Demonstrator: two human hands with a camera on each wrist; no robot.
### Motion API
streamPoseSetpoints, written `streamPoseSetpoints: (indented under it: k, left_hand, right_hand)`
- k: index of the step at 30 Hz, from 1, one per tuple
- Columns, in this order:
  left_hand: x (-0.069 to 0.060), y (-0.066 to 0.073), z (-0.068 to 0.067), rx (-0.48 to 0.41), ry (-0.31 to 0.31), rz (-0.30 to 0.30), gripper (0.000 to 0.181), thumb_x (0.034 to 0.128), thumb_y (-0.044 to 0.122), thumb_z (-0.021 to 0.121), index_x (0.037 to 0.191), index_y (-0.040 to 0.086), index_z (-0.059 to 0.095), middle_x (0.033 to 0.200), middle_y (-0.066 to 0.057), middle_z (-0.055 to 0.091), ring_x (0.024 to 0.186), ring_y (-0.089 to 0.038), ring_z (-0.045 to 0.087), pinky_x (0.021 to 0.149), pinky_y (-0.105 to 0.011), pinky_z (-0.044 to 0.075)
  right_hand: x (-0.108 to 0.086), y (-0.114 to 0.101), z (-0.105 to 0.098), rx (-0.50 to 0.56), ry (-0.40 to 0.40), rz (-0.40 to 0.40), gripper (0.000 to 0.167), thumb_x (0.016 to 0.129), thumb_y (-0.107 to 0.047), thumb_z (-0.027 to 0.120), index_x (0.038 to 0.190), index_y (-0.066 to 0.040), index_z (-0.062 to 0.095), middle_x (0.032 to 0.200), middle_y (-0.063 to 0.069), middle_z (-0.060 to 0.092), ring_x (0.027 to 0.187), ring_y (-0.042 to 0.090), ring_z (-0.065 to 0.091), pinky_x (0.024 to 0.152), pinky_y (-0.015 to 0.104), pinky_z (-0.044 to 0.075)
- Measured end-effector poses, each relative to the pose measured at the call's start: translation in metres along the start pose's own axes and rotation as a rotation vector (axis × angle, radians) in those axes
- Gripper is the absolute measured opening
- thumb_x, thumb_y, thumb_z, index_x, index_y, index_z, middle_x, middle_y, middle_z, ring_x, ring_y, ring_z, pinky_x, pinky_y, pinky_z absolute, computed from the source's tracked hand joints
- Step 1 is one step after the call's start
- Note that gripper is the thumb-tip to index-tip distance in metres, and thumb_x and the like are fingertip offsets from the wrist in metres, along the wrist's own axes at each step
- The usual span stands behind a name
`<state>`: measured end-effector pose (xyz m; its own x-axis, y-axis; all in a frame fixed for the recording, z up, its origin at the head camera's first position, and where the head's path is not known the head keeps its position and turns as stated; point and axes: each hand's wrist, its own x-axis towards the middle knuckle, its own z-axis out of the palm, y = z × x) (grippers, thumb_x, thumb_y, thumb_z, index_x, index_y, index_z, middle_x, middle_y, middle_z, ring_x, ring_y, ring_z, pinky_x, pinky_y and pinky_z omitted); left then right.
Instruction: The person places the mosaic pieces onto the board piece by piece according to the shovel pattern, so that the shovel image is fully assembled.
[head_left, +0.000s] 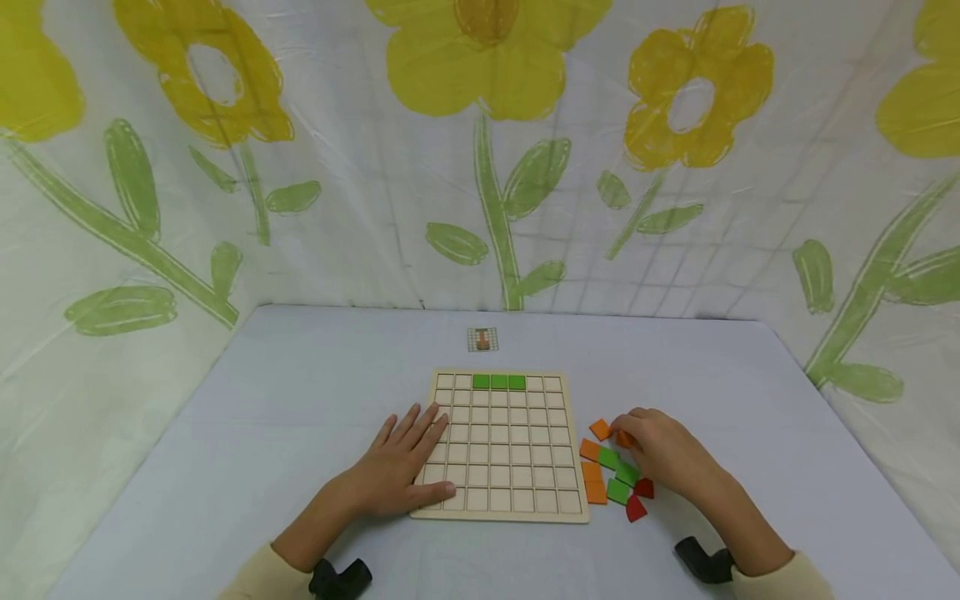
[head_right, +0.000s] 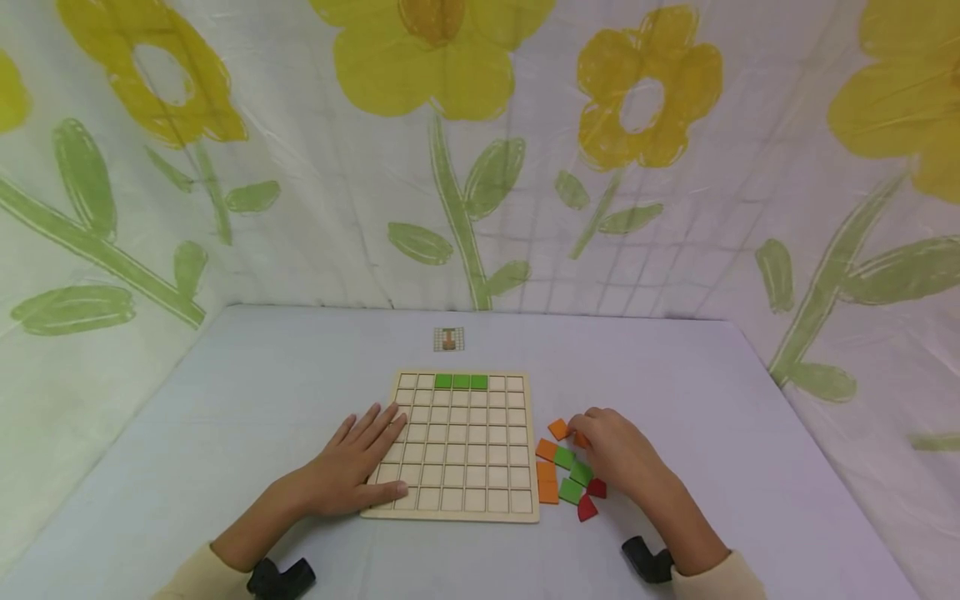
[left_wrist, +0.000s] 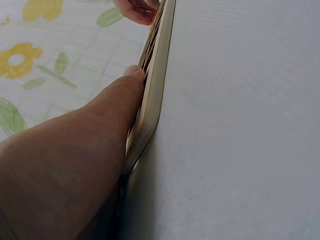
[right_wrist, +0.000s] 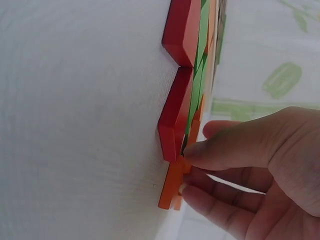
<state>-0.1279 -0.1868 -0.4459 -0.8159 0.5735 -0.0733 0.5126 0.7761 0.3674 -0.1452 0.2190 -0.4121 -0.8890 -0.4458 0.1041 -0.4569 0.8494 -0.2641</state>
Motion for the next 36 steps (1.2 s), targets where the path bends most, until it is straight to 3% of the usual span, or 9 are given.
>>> streamPoseSetpoints:
  k: [15,25,29,36]
  left_hand:
    - [0.000,-0.004,0.006,-0.020,0.047,0.018,0.095,0.0948,0.069,0.049,0.161,0.007,0.019,0.167,-0.014,0.010,0.151,-0.039,0.003,0.114,-0.064,0.005]
    - [0.000,-0.002,0.004,-0.009,0.035,0.003,0.097,0.0942,0.071,0.047,0.162,0.008,0.017,0.167,-0.012,0.007,0.152,-0.037,0.001,0.115,-0.062,0.003]
    - [0.001,-0.004,0.007,0.021,0.045,-0.001,0.097,0.0938,0.073,0.045,0.162,0.010,0.015,0.168,-0.010,0.006,0.152,-0.035,0.002,0.116,-0.061,0.005]
    - [0.000,0.001,-0.001,0.000,0.020,0.004,0.095,0.0953,0.068,0.048,0.161,0.007,0.017,0.167,-0.015,0.008,0.151,-0.039,0.002,0.115,-0.063,0.004]
  right_hand:
    - [0.005,-0.001,-0.001,-0.005,0.010,-0.037,0.024,0.081,0.009,0.075,0.098,-0.008,0.075,0.094,0.001,0.069,0.081,0.018,0.061,0.075,0.038,0.056]
    - [0.015,-0.004,0.000,-0.003,0.005,-0.053,0.020,0.087,0.005,0.072,0.098,-0.011,0.075,0.091,-0.003,0.067,0.080,0.014,0.057,0.074,0.035,0.054]
    - [0.019,-0.006,0.000,-0.004,0.006,-0.055,0.020,0.086,0.007,0.072,0.098,-0.009,0.075,0.093,-0.001,0.068,0.082,0.016,0.059,0.076,0.036,0.055]
    - [0.025,-0.010,0.001,-0.001,0.001,-0.054,0.021,0.084,0.008,0.072,0.100,-0.006,0.076,0.097,0.003,0.069,0.084,0.019,0.061,0.078,0.037,0.056]
